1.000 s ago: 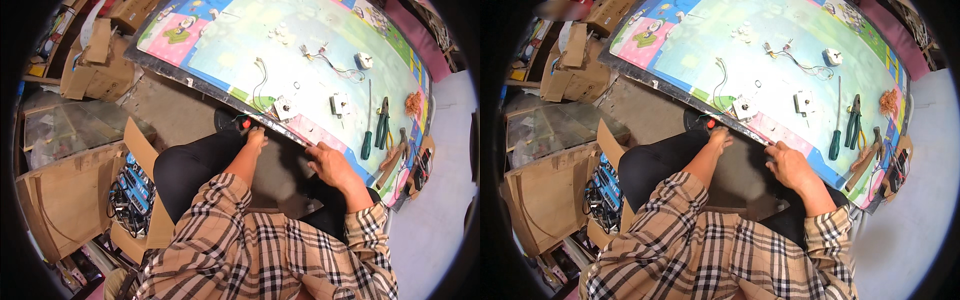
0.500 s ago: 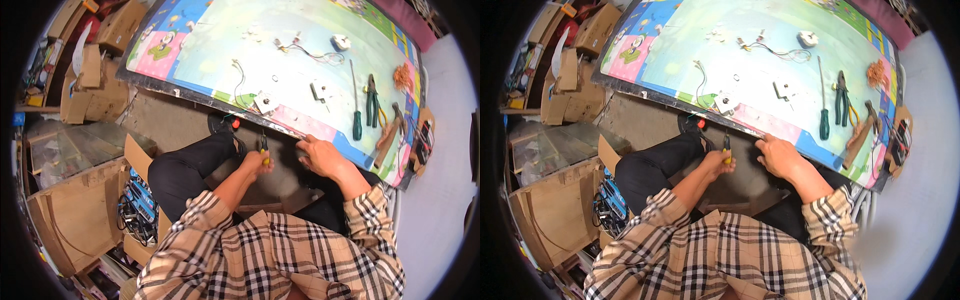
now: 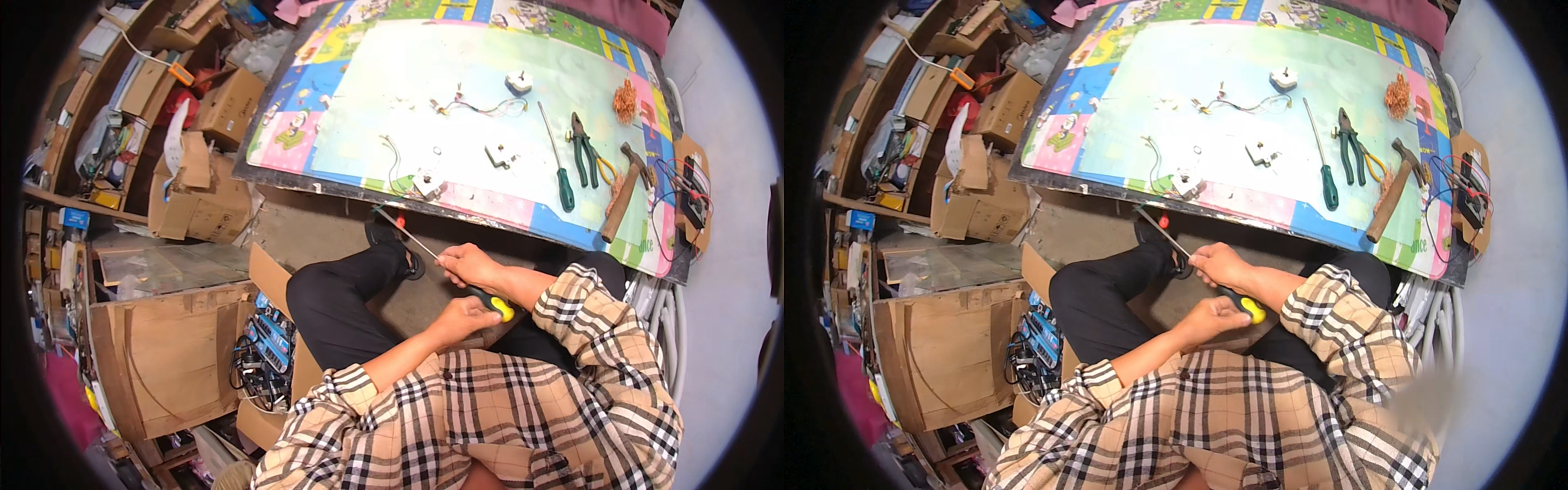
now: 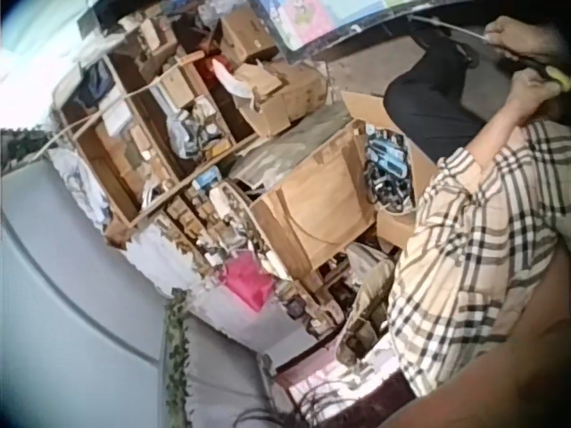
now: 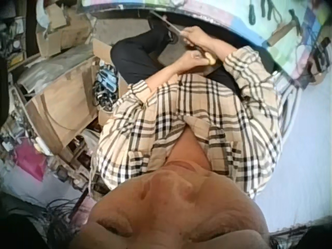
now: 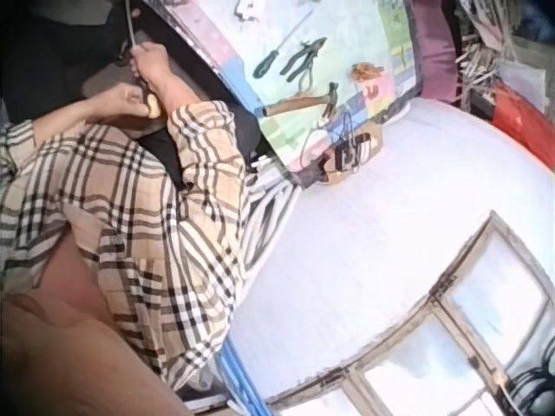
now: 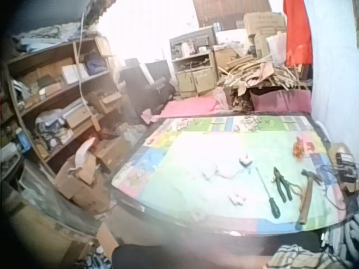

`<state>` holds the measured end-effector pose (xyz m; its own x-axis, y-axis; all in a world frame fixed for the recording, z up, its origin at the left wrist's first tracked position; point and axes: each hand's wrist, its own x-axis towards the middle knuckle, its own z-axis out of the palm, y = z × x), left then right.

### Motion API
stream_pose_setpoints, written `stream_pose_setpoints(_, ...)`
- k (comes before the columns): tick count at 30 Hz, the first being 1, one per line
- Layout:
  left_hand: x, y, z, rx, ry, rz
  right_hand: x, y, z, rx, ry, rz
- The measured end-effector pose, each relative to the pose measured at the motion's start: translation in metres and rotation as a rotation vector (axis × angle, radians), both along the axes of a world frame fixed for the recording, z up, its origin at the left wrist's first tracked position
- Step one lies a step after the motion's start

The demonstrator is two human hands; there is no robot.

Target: The person disassembles a small white electrical component on a cluttered workbench, uses a screwdriver to loosen screws, and then uses pliers to strip and adjust wires. The person continues to manipulate the component and wires throughout the clip.

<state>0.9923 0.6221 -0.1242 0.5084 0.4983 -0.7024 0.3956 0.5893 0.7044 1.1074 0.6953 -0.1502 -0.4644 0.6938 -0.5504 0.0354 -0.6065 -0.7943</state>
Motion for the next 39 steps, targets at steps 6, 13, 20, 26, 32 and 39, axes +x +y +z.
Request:
stream_pose_setpoints(6, -0.050, 0.053, 0.015, 0.282, -0.104, 0.328, 0.039, -0.018, 0.040, 0.224, 0.056, 0.042)
stream_pose_setpoints(13, -0.081, 0.119, 0.088, 0.417, -0.277, 0.876, 0.064, -0.031, 0.054, 0.195, 0.062, 0.125)
stream_pose_setpoints(20, -0.057, 0.148, 0.069, 0.423, -0.155, 0.780, 0.070, -0.028, 0.032, 0.181, 0.092, 0.099)
stream_pose_setpoints(26, -0.079, 0.189, -0.024, 0.079, 0.106, 0.932, 0.064, -0.010, 0.021, 0.140, 0.039, -0.163)
stream_pose_setpoints(32, -0.053, 0.238, -0.048, -0.013, -0.005, 0.958, 0.081, -0.008, 0.023, 0.168, -0.012, -0.221)
stream_pose_setpoints(39, -0.035, 0.301, -0.042, 0.158, 0.162, 0.974, 0.094, -0.002, 0.022, 0.160, -0.001, -0.273)
